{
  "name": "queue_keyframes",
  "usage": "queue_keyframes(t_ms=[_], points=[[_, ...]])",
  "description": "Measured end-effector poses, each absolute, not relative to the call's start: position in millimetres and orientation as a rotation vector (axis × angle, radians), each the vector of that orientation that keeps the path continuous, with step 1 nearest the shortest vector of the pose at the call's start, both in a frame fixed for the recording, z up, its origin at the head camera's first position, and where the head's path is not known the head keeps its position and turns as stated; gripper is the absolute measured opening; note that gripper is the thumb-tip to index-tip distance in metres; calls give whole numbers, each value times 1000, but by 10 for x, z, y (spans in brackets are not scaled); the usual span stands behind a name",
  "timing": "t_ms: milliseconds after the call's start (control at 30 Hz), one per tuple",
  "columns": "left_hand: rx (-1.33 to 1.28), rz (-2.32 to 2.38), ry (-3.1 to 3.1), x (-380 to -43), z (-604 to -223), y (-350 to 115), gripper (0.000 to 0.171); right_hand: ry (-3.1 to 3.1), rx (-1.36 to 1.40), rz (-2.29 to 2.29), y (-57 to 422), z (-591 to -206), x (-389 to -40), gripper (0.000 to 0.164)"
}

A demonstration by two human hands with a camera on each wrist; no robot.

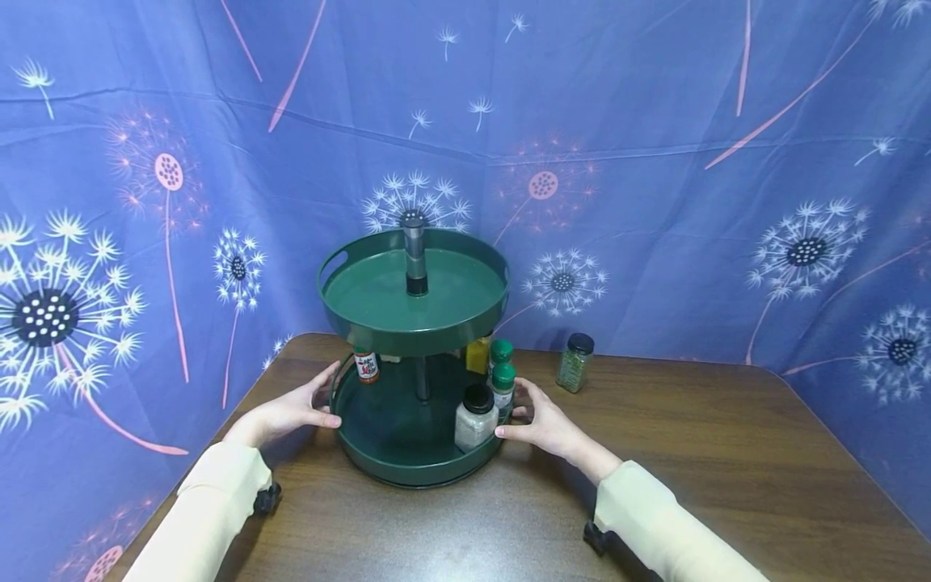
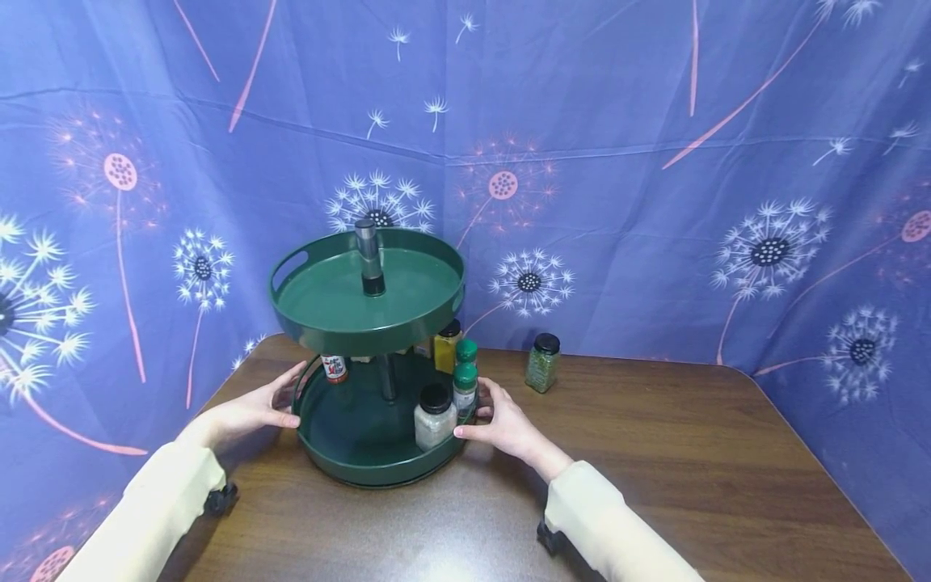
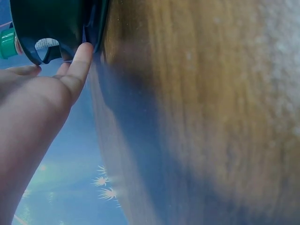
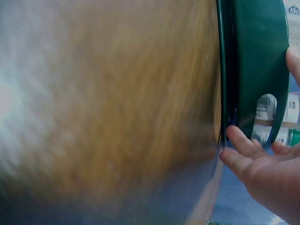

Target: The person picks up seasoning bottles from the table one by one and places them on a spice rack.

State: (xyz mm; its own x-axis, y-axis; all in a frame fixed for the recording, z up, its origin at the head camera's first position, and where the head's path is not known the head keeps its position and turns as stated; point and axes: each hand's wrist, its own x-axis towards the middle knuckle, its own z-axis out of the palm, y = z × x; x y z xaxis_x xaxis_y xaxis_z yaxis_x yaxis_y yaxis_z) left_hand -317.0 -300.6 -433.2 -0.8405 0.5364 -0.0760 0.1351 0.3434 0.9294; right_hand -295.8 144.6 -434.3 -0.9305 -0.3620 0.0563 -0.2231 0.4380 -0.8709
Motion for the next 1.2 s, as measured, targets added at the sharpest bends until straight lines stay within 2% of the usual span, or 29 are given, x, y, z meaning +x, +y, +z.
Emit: queue_keyframes(t_ms=[500,1200], points=[[561,1498,2237,-3162,-4332,-3014,107,2543,-658,-1300,1630,-4348,-3206,96],[599,1517,2219,-3177,-4326,-3018,107,2471,-681,-1389,1700,-4305,-3294,77]])
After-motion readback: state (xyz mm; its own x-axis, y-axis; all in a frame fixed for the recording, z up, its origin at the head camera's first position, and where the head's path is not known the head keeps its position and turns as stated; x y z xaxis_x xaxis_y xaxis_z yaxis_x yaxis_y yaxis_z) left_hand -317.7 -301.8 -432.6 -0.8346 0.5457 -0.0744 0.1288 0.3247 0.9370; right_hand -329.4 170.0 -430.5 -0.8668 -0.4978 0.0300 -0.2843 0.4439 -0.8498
